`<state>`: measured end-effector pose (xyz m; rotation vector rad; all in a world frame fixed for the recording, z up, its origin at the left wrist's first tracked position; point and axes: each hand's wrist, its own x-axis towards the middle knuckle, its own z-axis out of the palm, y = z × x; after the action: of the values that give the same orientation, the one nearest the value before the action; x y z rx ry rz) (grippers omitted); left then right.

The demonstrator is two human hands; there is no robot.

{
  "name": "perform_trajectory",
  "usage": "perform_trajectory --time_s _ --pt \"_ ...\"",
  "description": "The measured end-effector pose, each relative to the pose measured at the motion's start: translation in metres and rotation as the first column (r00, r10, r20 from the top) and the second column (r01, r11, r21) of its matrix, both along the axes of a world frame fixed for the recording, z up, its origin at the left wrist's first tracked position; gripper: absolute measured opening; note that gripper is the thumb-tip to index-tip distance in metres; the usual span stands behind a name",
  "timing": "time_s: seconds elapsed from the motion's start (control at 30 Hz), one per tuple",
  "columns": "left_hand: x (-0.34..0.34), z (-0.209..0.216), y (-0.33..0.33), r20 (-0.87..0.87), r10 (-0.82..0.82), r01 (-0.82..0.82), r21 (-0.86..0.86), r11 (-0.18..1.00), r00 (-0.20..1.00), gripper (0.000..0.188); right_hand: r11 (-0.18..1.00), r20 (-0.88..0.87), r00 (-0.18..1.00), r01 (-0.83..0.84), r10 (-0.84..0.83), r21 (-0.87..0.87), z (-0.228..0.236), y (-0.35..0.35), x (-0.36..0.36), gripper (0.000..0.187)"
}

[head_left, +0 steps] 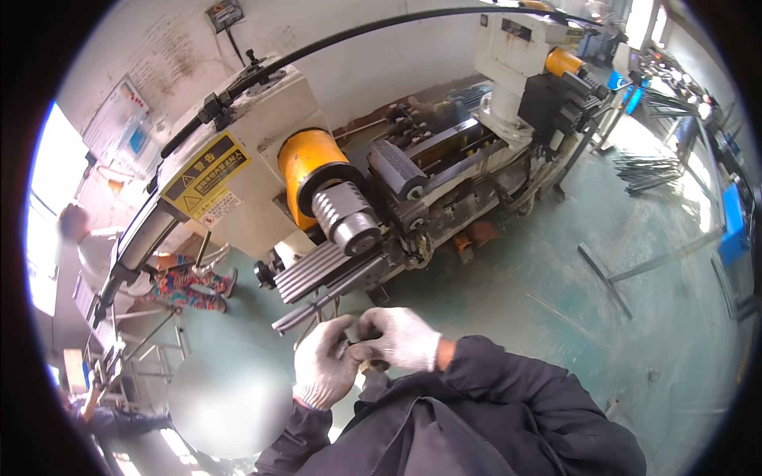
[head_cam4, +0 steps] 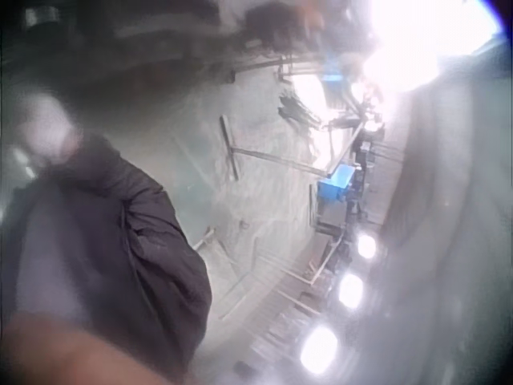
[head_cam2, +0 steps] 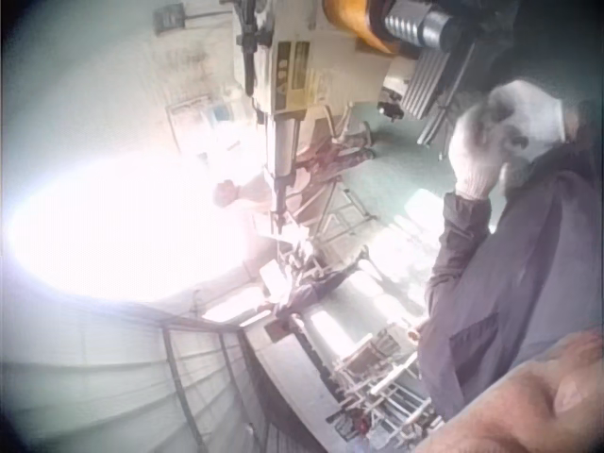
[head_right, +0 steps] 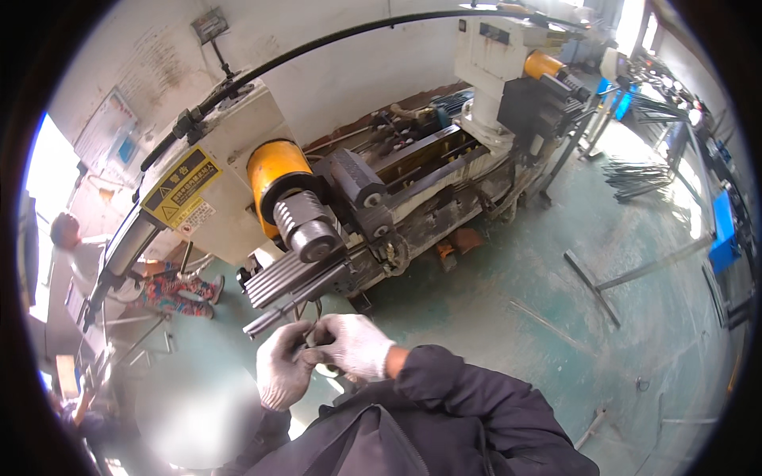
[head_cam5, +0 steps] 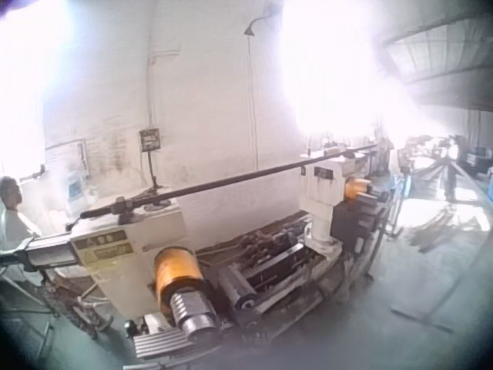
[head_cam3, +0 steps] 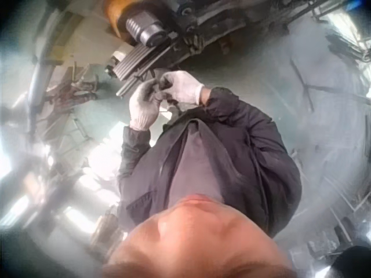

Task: The person measures a metal rod with a tape measure, then operates a pipe bending machine to bend the rod. The person adjusts the machine's clamps and levers, inserts the rod, and bends it to a desired angle.

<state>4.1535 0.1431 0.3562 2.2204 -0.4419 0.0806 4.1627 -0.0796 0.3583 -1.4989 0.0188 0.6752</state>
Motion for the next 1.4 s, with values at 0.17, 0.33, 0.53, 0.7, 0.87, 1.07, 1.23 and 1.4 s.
perform_trajectory --time_s 0.17,0.33,0.53,0.7,0.87,1.07,1.23,1.4 --pt "-0.029 -0.01 -0.042 -0.259 0.209 -0.176 0.147 0.973 0.943 0.025 0.973 0.155 0.961 0.224 -0.23 0.055 -0.006 -0.164 -0.007 0.023" --pt "-0.038 -0.018 -0.002 -0.213 0.358 -0.275 0.339 0.9 0.909 0.01 0.774 0.276 0.723 0.602 -0.633 0.198 0.001 -0.4 0.027 0.029" --pt "0.009 -0.036 -0.01 0.001 0.073 -0.068 0.38 0.922 0.997 0.006 0.539 0.372 0.492 0.842 -0.787 0.026 0.009 -0.602 0.035 0.039" --pt "0.046 -0.004 -0.111 0.292 -0.093 -0.044 0.432 0.901 0.952 0.013 0.472 0.4 0.385 0.87 -0.831 0.142 0.001 -0.696 0.067 0.034" --pt "0.068 0.03 -0.24 0.336 0.061 -0.174 0.319 0.932 0.94 0.009 0.401 0.399 0.285 0.882 -0.872 0.247 -0.026 -0.804 0.138 0.032" --pt "0.087 0.047 -0.375 0.438 0.1 -0.294 0.402 0.867 0.894 0.007 0.262 0.312 0.157 0.908 -0.937 0.328 -0.048 -0.911 0.235 0.029" --pt "0.102 0.052 -0.414 0.465 0.138 -0.315 0.328 0.891 0.875 0.021 0.277 0.317 0.166 0.896 -0.934 0.348 -0.061 -0.943 0.285 0.029" --pt "0.11 0.051 -0.425 0.493 0.144 -0.322 0.297 0.899 0.858 0.025 0.269 0.265 0.162 0.858 -0.95 0.439 -0.063 -0.947 0.303 0.029"
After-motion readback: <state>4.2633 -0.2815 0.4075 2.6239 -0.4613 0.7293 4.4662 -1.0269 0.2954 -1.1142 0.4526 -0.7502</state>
